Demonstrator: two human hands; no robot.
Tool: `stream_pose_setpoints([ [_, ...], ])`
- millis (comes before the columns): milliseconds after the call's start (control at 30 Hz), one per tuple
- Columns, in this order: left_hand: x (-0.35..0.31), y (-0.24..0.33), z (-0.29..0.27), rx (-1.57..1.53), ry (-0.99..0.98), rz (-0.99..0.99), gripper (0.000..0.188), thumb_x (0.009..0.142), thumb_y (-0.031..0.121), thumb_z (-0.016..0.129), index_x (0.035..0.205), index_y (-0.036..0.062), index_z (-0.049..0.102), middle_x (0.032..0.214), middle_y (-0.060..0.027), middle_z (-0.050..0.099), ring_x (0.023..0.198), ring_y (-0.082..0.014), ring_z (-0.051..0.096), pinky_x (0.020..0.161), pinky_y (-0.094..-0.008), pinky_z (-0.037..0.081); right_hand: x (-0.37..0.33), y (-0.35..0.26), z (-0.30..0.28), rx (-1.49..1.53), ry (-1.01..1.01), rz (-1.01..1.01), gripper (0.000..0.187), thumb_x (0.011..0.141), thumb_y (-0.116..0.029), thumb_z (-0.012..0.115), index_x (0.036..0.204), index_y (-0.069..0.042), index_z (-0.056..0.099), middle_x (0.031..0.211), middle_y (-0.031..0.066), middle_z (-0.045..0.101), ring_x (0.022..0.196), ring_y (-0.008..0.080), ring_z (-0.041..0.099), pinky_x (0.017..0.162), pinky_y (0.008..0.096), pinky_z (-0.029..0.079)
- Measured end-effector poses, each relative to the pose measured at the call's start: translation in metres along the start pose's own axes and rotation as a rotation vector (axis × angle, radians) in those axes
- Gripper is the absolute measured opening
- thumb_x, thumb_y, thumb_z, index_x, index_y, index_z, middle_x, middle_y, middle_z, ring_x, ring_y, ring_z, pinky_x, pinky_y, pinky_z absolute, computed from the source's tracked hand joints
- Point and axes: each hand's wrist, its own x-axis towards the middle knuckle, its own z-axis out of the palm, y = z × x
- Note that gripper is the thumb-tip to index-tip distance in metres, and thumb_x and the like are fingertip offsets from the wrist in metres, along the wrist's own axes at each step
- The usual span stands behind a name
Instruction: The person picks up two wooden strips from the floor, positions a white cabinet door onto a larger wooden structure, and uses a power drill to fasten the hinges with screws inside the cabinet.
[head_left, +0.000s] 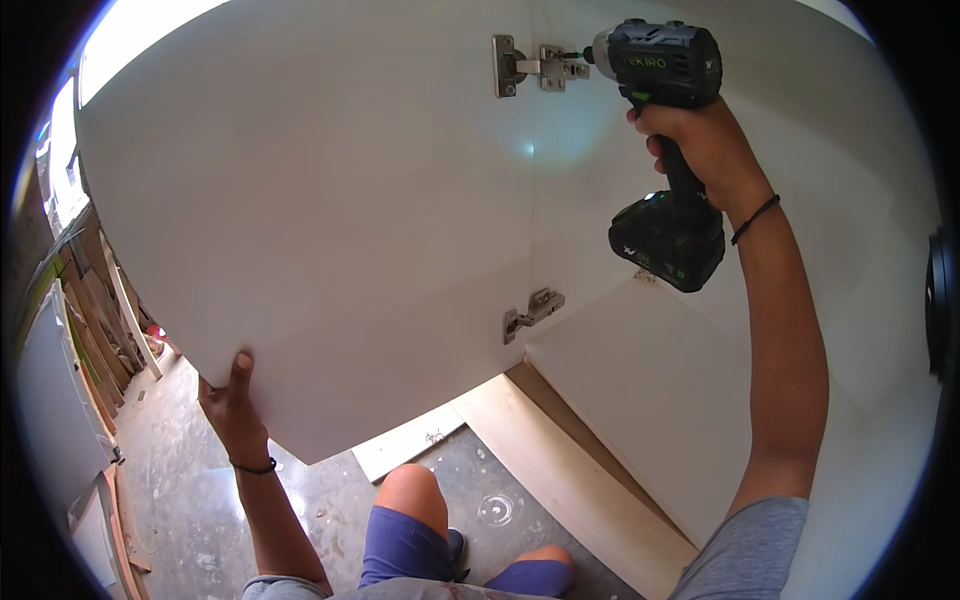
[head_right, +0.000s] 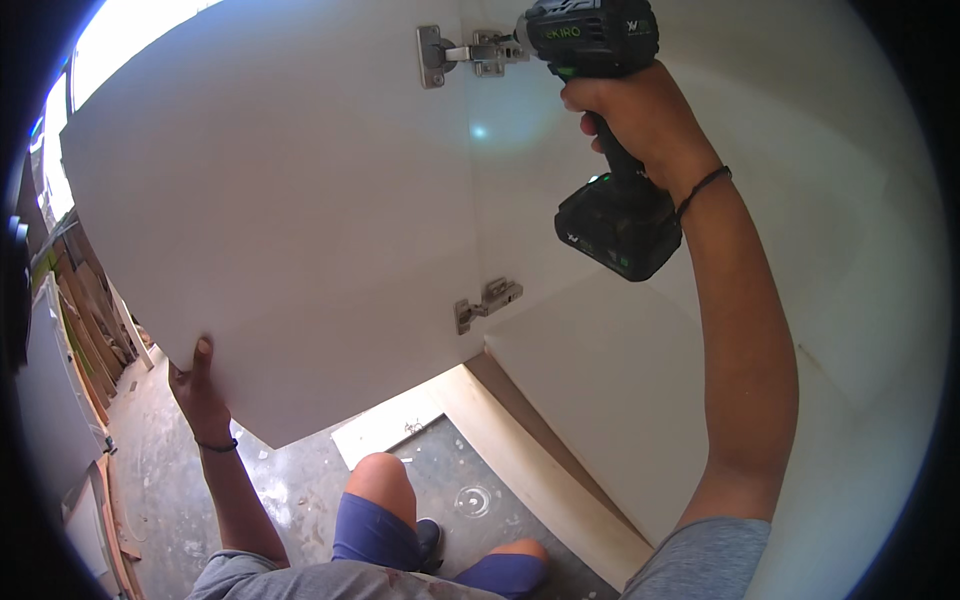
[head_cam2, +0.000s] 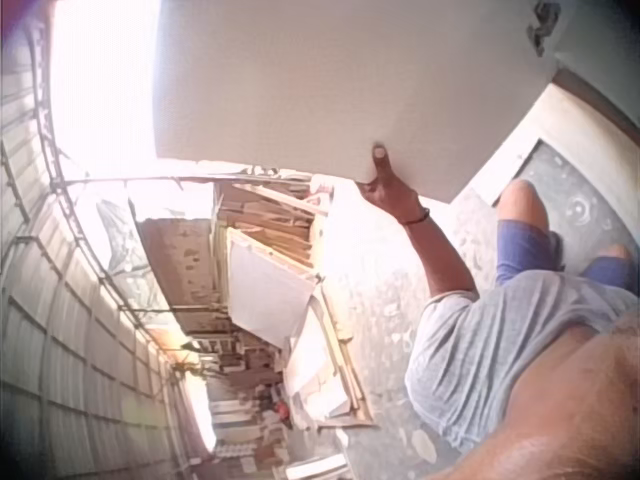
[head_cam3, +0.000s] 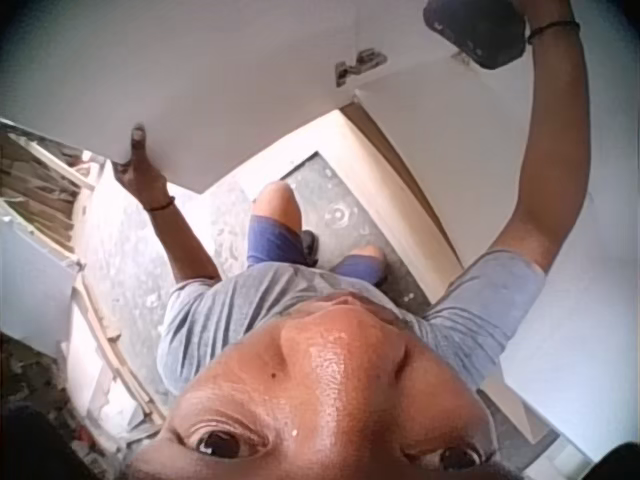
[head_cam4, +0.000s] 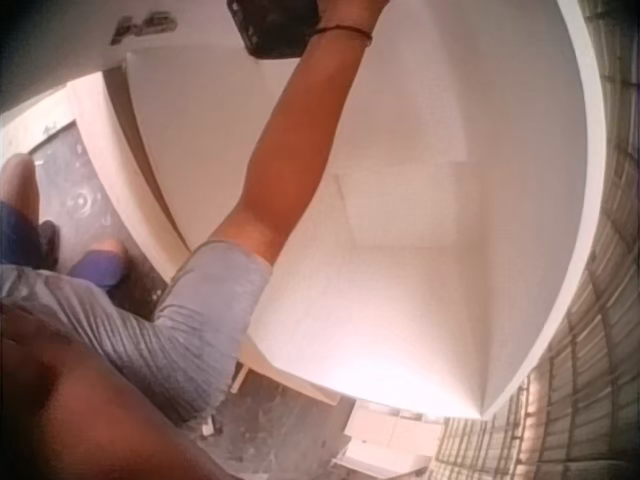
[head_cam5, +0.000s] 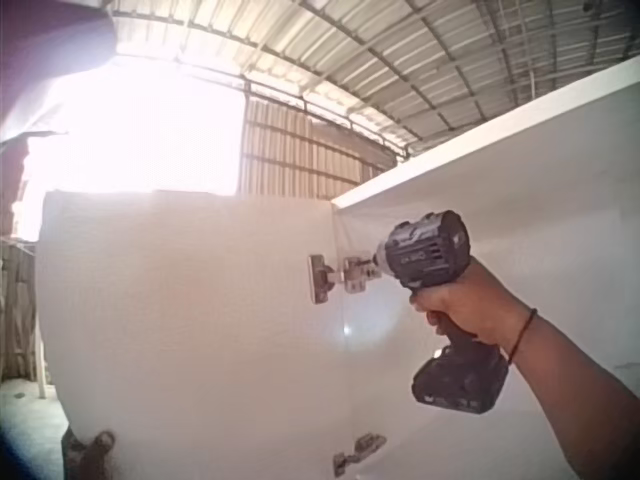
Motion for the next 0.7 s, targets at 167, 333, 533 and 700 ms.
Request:
stream_pose_setpoints([
  [167, 0.0001, -0.0041, -0.0004, 0.043, -0.050, -0.003, 0.047, 0.081, 0.031, 0.065, 0.111, -0.0026, 0.052, 0.100, -0.0088, 0.060, 0.090, -0.0173, 0.058, 0.077, -0.0289, 0.048, -0.0008, 0.0007, -0.0002, -0.006, 0.011, -0.014, 0.024, 0.068, -0.011, 0.059, 0.089, -0.002, 0.060, 0.079, 0.0026, 0.060, 0.056, 0.0076, 0.049, 0.050, 0.0250, 0.044],
  [333, 0.0012, -0.0009, -0.0038, 0.074, -0.037, 0.013, 0.047, 0.081, 0.033, 0.064, 0.110, -0.0028, 0.052, 0.099, -0.0087, 0.060, 0.089, -0.0171, 0.058, 0.077, -0.0284, 0.047, 0.0012, 0.0016, 0.0015, -0.001, 0.003, -0.013, 0.024, 0.067, -0.011, 0.060, 0.089, -0.002, 0.060, 0.078, 0.0026, 0.060, 0.056, 0.0076, 0.050, 0.050, 0.0252, 0.044],
  [533, 0.0000, -0.0049, 0.0011, 0.089, -0.035, 0.009, 0.048, 0.081, 0.034, 0.064, 0.110, -0.0031, 0.052, 0.097, -0.0086, 0.060, 0.087, -0.0170, 0.058, 0.076, -0.0283, 0.047, -0.0009, 0.0017, 0.0023, -0.054, 0.018, -0.038, 0.023, 0.068, -0.011, 0.060, 0.089, -0.001, 0.060, 0.076, 0.0026, 0.060, 0.055, 0.0076, 0.050, 0.049, 0.0253, 0.044],
  [700, 0.0018, -0.0059, -0.0023, 0.094, -0.024, 0.020, 0.048, 0.081, 0.034, 0.064, 0.109, -0.0035, 0.053, 0.096, -0.0088, 0.060, 0.086, -0.0170, 0.059, 0.075, -0.0282, 0.048, 0.0014, -0.0026, -0.0026, -0.150, 0.006, -0.064, 0.022, 0.068, -0.010, 0.060, 0.087, -0.001, 0.061, 0.073, 0.0026, 0.059, 0.054, 0.0077, 0.050, 0.048, 0.0252, 0.044],
])
